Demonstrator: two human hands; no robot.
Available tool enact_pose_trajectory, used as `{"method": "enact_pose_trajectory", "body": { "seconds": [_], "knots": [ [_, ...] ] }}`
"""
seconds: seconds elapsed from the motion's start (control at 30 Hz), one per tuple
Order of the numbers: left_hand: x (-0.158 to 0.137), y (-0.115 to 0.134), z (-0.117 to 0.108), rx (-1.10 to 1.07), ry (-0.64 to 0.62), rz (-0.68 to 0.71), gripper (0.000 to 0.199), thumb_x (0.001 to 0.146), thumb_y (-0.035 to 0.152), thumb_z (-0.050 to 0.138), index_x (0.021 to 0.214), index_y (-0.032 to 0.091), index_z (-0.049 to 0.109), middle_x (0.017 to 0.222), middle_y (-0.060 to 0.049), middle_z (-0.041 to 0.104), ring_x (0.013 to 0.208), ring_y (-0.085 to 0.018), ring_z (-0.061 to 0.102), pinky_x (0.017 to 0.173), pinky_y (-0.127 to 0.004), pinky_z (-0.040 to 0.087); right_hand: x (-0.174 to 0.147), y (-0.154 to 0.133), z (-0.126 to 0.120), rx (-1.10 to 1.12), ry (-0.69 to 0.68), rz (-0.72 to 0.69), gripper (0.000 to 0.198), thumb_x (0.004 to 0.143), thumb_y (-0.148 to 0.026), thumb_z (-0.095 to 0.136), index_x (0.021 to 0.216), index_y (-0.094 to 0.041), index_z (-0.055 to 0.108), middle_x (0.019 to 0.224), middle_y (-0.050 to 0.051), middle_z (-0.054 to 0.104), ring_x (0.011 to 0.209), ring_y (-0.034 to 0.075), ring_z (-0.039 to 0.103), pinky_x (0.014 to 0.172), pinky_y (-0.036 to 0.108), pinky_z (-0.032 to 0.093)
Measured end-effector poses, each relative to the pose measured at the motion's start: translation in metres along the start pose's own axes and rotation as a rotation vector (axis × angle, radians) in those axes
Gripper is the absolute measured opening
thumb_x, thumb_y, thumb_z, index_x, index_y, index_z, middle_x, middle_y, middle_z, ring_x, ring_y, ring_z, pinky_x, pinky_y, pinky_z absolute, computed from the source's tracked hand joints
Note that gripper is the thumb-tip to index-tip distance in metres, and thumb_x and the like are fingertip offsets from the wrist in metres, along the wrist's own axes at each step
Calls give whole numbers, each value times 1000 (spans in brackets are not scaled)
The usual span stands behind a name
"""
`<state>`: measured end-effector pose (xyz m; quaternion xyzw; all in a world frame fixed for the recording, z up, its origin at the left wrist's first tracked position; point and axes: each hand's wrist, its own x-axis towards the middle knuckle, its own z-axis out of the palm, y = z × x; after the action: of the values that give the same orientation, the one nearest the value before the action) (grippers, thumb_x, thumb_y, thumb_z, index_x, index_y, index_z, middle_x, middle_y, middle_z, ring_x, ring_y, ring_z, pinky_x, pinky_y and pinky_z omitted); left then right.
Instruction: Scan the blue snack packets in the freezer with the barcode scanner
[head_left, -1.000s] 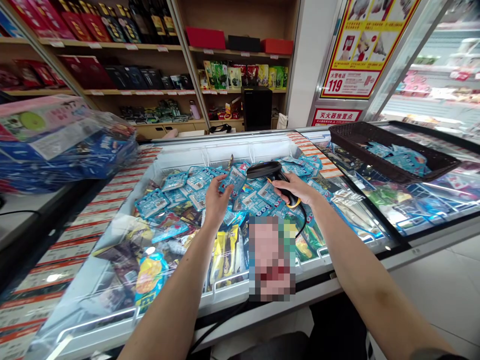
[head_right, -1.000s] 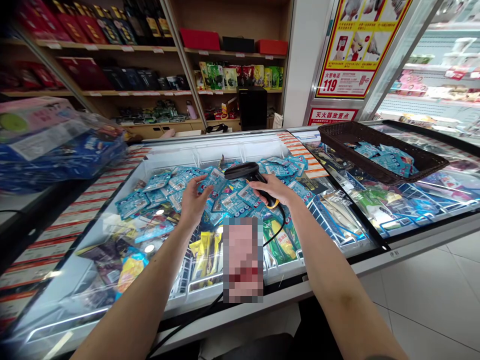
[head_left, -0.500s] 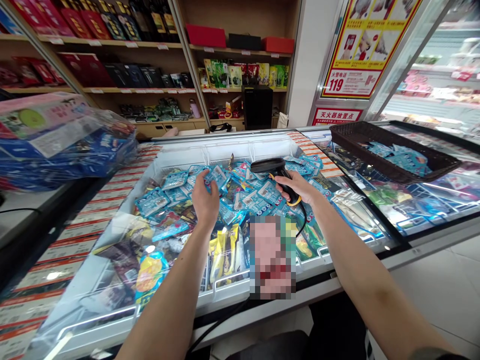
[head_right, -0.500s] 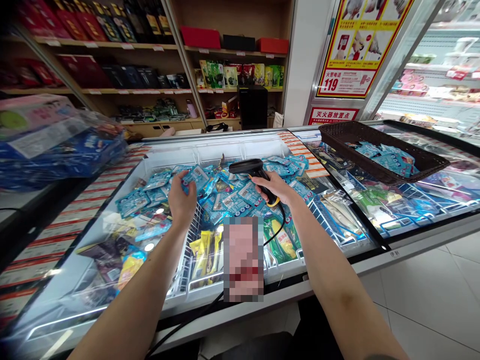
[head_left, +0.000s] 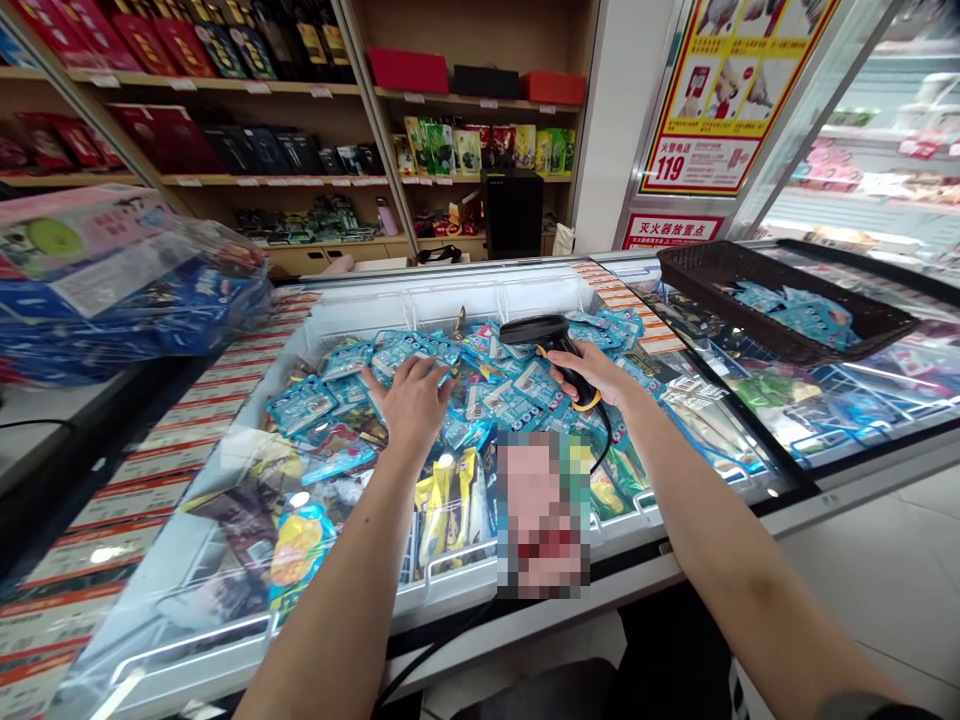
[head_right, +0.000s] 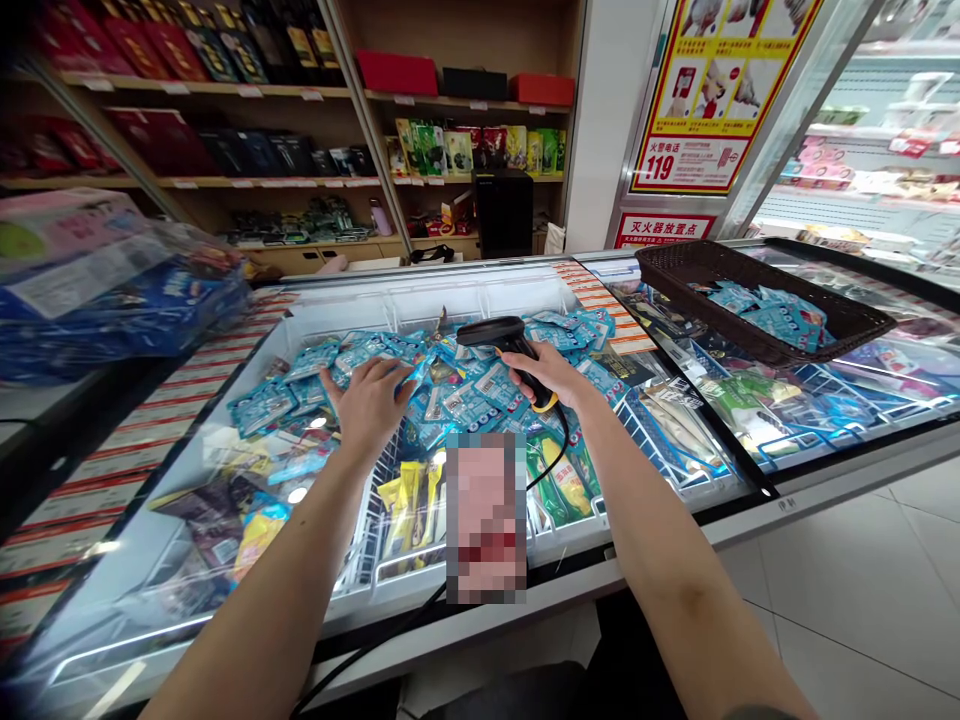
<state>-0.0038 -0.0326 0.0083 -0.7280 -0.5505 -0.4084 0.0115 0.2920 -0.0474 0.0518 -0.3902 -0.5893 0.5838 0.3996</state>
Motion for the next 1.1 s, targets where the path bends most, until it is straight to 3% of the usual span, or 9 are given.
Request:
{"method": "enact_pose_trajectory", "body": {
  "seconds": [0.2, 0.33, 0.47, 0.6, 0.67, 0.77, 0.93, 1.1],
  "knots": [
    [-1, -23, 0, 127, 76, 3, 21, 91, 21, 50, 94, 30, 69, 115, -4, 66, 132, -28, 43, 110, -70, -15, 0, 1, -2, 7, 12, 11, 38, 80, -53, 69, 95, -22, 53, 68, -2, 56, 44, 8, 47, 37, 23, 37],
    [-1, -22, -5, 204, 100, 16, 23, 91, 17, 48, 99, 25, 68, 129, -8, 61, 141, -30, 34, 111, -67, -17, 1, 2, -3, 14, 44, 16, 39, 79, -53, 70, 95, -22, 53, 67, -2, 56, 44, 9, 48, 37, 23, 37],
    [5, -3, -3, 32, 34, 59, 25, 91, 28, 53, 111, 29, 68, 137, -7, 58, 141, -30, 37, 118, -61, -2, 3, 3, -3, 43, 109, 6, 41, 77, -54, 71, 91, -22, 51, 66, -3, 57, 43, 9, 47, 37, 23, 39],
    [7, 15, 8, -156, -270, 139, 36, 89, 48, 55, 114, 26, 70, 122, -8, 69, 120, -29, 58, 110, -50, 32, 4, 3, -2, 55, 116, 3, 42, 75, -55, 73, 90, -22, 51, 65, -3, 57, 42, 8, 47, 36, 23, 39],
    [6, 18, 14, -166, -361, 165, 42, 83, 54, 63, 115, 29, 71, 124, -8, 68, 121, -32, 57, 108, -51, 34, 5, 4, -2, 55, 117, 1, 42, 75, -54, 73, 89, -22, 50, 65, -3, 57, 42, 8, 47, 36, 22, 39],
    [4, 18, 18, -148, -393, 176, 48, 75, 57, 70, 116, 32, 71, 129, -7, 65, 124, -35, 53, 109, -54, 31, 5, 5, -2, 62, 116, -3, 42, 76, -53, 73, 90, -22, 50, 65, -3, 58, 42, 8, 48, 36, 22, 39],
    [7, 12, 20, -193, -409, 143, 48, 77, 59, 67, 113, 29, 70, 126, -7, 66, 123, -34, 54, 108, -52, 32, 6, 6, -2, 63, 116, 10, 42, 76, -53, 73, 90, -22, 49, 65, -3, 58, 42, 8, 48, 36, 22, 39],
    [8, 11, 18, -256, -343, -18, 48, 77, 57, 67, 110, 22, 65, 114, -10, 69, 102, -31, 62, 91, -45, 46, 6, 6, -2, 62, 115, 15, 41, 76, -53, 73, 89, -22, 50, 65, -2, 58, 43, 9, 48, 36, 23, 39]
  ]
}}
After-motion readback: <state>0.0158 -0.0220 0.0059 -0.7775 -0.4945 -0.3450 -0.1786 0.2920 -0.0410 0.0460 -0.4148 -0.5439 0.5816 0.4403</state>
